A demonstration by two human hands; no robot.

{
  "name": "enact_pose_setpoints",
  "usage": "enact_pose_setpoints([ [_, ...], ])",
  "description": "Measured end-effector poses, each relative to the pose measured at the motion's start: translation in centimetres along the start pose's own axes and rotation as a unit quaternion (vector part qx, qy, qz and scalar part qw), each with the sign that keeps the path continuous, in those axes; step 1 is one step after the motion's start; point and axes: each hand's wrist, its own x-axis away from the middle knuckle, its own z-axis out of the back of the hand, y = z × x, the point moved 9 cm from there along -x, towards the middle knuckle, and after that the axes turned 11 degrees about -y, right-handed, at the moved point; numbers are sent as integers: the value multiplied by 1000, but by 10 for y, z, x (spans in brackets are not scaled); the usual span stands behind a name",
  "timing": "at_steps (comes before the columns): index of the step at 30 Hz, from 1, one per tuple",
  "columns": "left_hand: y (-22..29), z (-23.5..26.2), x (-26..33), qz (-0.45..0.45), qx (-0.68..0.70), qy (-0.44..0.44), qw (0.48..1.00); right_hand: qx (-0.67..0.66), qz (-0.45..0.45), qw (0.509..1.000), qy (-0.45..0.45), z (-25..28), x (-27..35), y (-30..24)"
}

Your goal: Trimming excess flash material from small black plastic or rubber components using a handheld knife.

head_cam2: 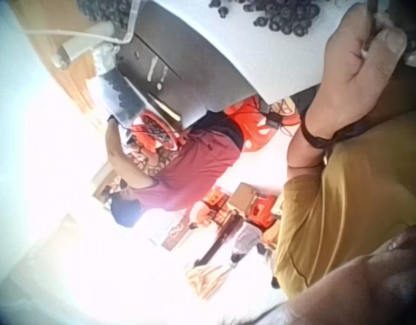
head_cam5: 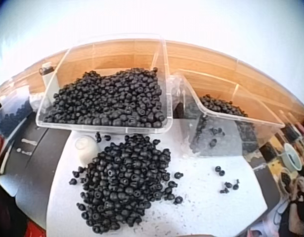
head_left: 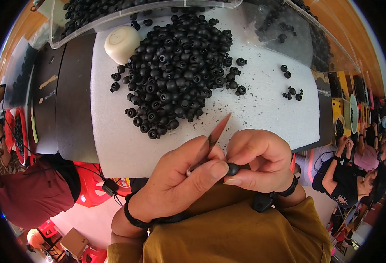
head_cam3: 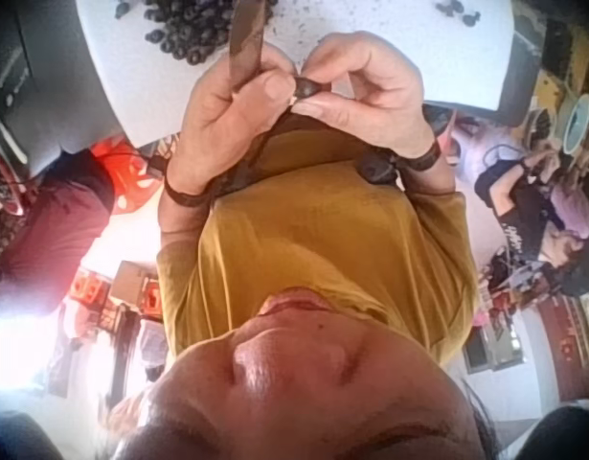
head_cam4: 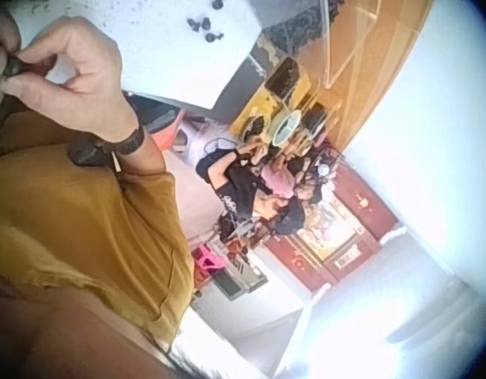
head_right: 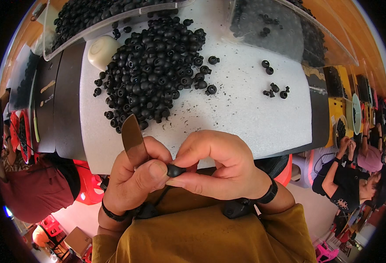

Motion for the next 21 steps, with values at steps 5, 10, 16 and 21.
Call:
enact_pose_setpoints([
  [5, -1, 5, 0, -7, -65, 6, 998, -60, 1, 998, 20, 2, 0, 3],
  [10, 12, 2, 5, -47, -290, 26, 955, -95, -6, 995, 37, 3, 0, 4],
  [16, 21, -6, 8, -95, -402, 53, 909, -76, -6, 997, 28, 0, -3, 5],
  [21, 22, -5, 7, -100, -416, 67, 901, -85, 3, 996, 20, -1, -1, 4],
])
